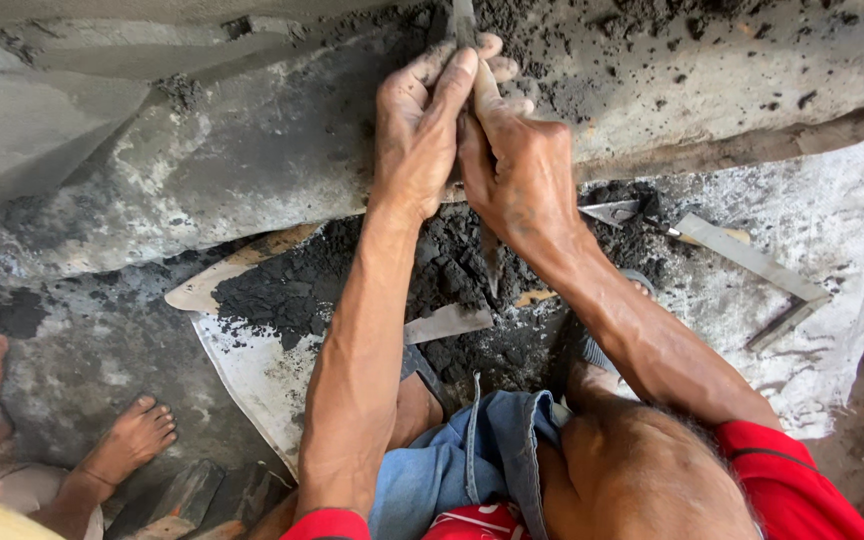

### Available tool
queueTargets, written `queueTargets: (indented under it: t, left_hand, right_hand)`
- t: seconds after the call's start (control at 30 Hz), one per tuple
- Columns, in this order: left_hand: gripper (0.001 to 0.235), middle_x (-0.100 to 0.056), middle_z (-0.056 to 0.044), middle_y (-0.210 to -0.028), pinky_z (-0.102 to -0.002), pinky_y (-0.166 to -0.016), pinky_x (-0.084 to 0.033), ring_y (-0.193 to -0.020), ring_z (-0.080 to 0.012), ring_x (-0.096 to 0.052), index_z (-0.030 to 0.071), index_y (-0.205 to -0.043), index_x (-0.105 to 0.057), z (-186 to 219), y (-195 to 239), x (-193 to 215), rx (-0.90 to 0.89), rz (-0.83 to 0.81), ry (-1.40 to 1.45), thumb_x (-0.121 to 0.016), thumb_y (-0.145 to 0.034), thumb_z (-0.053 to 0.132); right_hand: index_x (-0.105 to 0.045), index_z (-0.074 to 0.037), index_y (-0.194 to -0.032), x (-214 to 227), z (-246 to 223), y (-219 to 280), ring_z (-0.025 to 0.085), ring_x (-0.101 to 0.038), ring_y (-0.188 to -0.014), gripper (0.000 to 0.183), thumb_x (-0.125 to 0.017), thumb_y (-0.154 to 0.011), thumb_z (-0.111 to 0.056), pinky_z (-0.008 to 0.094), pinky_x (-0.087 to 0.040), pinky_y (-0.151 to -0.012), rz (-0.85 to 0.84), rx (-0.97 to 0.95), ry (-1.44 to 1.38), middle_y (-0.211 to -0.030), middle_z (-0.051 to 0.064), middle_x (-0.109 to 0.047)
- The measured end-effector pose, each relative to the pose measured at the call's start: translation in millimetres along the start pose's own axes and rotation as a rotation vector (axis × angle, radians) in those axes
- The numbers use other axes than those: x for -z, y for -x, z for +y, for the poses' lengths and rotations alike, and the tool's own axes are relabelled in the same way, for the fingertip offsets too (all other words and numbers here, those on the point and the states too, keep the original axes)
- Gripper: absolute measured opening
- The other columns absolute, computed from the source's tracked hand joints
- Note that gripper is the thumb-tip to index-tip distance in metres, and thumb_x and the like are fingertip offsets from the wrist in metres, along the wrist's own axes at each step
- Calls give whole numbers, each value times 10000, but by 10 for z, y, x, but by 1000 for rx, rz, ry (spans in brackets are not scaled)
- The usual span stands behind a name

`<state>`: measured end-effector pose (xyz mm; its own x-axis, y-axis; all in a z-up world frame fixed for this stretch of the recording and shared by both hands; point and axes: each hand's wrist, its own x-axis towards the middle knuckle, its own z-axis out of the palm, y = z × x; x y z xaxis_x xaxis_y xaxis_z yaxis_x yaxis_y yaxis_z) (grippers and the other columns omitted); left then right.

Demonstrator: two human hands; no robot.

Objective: The person uses a chisel and trowel to carve and shape a concrete structure, removing excess material and smoothing the surface.

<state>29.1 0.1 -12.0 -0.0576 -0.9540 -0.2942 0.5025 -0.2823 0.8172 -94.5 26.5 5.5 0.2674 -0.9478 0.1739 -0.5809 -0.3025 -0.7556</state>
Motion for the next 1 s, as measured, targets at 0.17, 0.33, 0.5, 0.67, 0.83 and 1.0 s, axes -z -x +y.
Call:
queueTargets:
  t: [0.17,0.33,0.5,0.67,0.83,1.0]
  left_hand:
    - [394,-761,-288,-1120,-368,-930,-645,-1071,-278,-745,-17,-1220,-689,57,19,-4,16,74,-44,-637,-978,290]
    - [361,-762,-265,-1119,-357,-936,-637,-1079,-268,-749,-13,-1198,-698,8,5,34,-38,69,-58,-639,-987,274]
    - [414,-748,-298,-1107,-403,-885,-678,-1017,-260,-740,-47,-1203,-684,63,27,-1,13,101,-1,-653,-957,285]
    - [368,-758,-251,-1104,-403,-814,-698,-875,-367,-810,-27,-1211,-685,76,12,17,-21,89,-36,-617,-991,260]
    - [319,-760,-252,-1135,-411,-870,-709,-975,-292,-778,16,-1210,-701,31,-28,46,-91,86,-95,-620,-1007,248]
    - [316,-746,-290,-1140,-403,-907,-711,-1001,-277,-770,-3,-1217,-694,75,-43,32,-113,80,-94,-623,-1010,225]
  right_hand:
    - [-516,61,-1492,-3,-24,-13,181,-425,-451,441,-575,-1080,-84,401,-363,-468,-18,2,54,-657,131,-618]
    - [-531,48,-1485,-24,-34,-18,189,-482,-475,433,-590,-1080,-91,393,-406,-512,-5,-18,25,-653,153,-590]
    - [-516,18,-1514,-50,-3,4,167,-411,-434,448,-594,-1090,-107,387,-379,-468,3,18,88,-616,98,-580]
    - [-520,19,-1510,-43,-52,-40,179,-489,-493,443,-575,-1085,-96,395,-405,-539,-9,-5,50,-632,99,-528]
    - [-550,78,-1455,-41,-42,-67,135,-417,-446,400,-568,-1079,-57,364,-372,-463,-14,0,11,-620,94,-583]
    - [-481,-57,-1548,-41,-34,-84,206,-509,-489,452,-576,-1115,-143,403,-409,-541,-37,-74,38,-681,106,-615]
